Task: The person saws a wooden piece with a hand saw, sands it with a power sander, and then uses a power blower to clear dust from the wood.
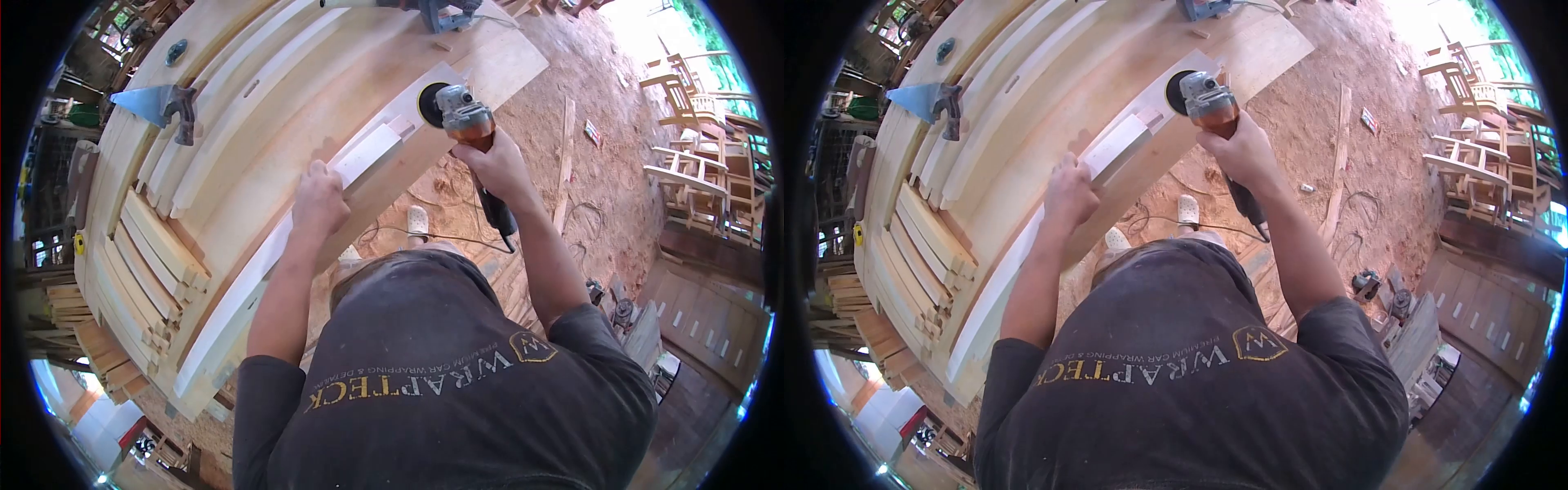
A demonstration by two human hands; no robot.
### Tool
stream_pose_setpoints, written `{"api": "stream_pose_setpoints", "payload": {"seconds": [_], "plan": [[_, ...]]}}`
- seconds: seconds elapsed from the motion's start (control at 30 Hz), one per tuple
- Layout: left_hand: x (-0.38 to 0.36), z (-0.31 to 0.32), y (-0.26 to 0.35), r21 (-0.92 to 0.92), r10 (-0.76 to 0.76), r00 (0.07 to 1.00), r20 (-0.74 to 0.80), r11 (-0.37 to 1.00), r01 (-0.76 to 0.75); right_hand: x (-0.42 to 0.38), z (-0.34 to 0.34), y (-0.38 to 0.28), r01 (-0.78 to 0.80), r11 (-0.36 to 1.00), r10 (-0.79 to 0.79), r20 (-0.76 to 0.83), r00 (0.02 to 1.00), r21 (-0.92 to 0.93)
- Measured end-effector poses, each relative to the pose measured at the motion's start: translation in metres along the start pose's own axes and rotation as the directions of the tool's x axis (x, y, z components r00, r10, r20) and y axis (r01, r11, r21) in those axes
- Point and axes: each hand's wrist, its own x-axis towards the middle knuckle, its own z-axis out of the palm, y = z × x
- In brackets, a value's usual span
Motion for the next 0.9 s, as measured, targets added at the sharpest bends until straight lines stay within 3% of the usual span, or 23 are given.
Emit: {"api": "stream_pose_setpoints", "payload": {"seconds": [0.07,0.17,0.47,0.6,0.8,0.87,0.9], "plan": [[-0.001,0.000,-0.001,0.000,-0.002,1.000,0.013,1.000,0.002,-0.006,0.001,-0.002,-0.080,0.994,0.070,0.138,0.988,0.072],[0.000,0.000,0.000,0.012,-0.007,1.000,0.011,1.000,0.007,-0.008,0.018,0.007,0.035,0.994,-0.051,0.151,0.987,0.108],[0.000,-0.003,0.000,-0.006,-0.002,1.000,0.031,1.000,0.002,-0.006,0.009,-0.007,-0.004,0.999,0.009,0.099,0.995,-0.051],[0.001,-0.002,0.000,0.011,-0.025,0.998,0.053,1.000,0.025,-0.011,0.010,-0.013,0.057,0.997,-0.065,0.170,0.983,0.053],[0.001,-0.001,0.000,0.021,-0.020,0.998,0.053,1.000,0.019,-0.003,0.015,0.003,0.155,0.987,-0.150,0.119,0.982,-0.035],[0.000,0.001,-0.002,0.022,-0.017,0.999,0.040,1.000,0.016,-0.002,0.011,-0.003,0.124,0.991,-0.127,0.070,0.989,0.051],[0.000,0.002,-0.003,0.027,-0.011,1.000,0.005,1.000,0.011,0.001,0.010,0.000,0.114,0.993,-0.116,-0.045,0.992,-0.042]]}}
